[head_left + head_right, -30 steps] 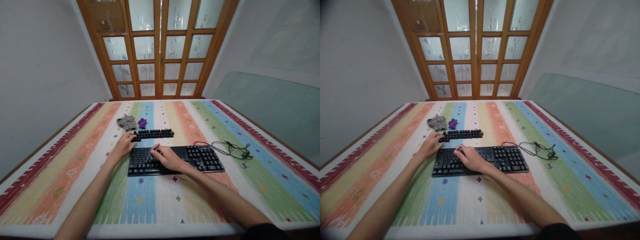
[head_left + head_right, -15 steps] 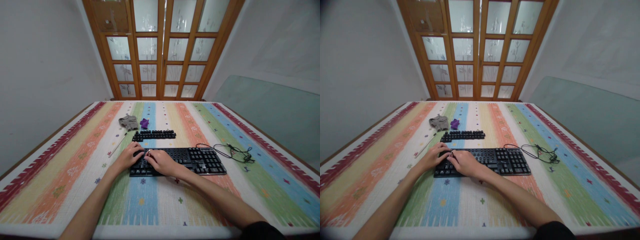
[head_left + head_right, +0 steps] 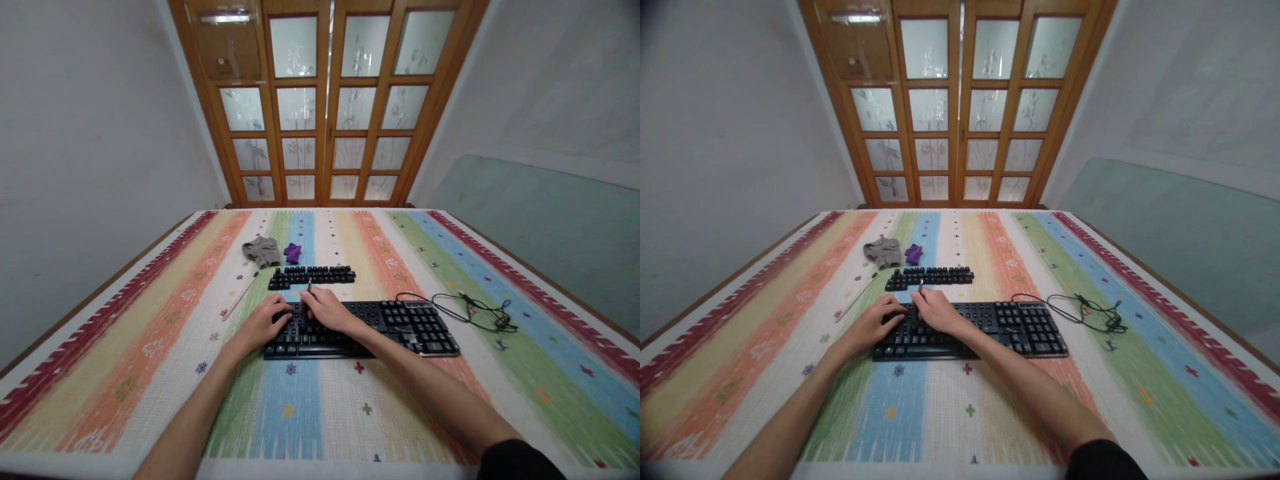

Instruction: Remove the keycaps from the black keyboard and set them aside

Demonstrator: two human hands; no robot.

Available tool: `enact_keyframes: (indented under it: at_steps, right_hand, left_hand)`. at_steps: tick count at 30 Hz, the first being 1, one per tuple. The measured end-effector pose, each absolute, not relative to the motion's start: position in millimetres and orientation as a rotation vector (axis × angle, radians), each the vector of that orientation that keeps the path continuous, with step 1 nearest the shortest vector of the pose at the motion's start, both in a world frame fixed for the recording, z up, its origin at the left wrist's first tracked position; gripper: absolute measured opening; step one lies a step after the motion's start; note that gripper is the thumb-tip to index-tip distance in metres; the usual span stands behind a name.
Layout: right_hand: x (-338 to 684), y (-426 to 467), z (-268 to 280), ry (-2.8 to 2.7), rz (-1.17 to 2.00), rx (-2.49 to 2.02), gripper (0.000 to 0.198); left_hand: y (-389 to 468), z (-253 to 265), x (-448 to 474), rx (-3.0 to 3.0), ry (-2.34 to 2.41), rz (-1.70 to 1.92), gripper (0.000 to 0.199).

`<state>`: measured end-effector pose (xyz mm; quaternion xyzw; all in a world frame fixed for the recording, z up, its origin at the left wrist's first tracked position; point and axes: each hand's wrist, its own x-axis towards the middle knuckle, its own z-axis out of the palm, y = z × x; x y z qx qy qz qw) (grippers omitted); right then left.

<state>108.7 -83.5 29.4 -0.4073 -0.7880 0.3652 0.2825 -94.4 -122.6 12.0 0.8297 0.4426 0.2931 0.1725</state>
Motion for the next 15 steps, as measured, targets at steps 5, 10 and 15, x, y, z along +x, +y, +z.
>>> enact_keyframes:
  at_steps: [5, 10, 15]
  right_hand:
    - [121.8, -86.4, 39.2, -1.972, 1.053, -0.980, 0.033]
    - [130.6, -97.4, 53.2, -2.014, 0.975, -0.813, 0.032]
    - [135.0, -104.6, 61.3, -2.099, 0.912, -0.699, 0.034]
  left_hand:
    - [-130.5, 16.8, -84.7, 2.043, 1.105, 0.875, 0.045]
    - [-134.4, 14.7, -70.3, 1.629, 0.965, 0.915, 0.057]
    - [-132.8, 13.2, -67.7, 1.427, 0.927, 1.034, 0.045]
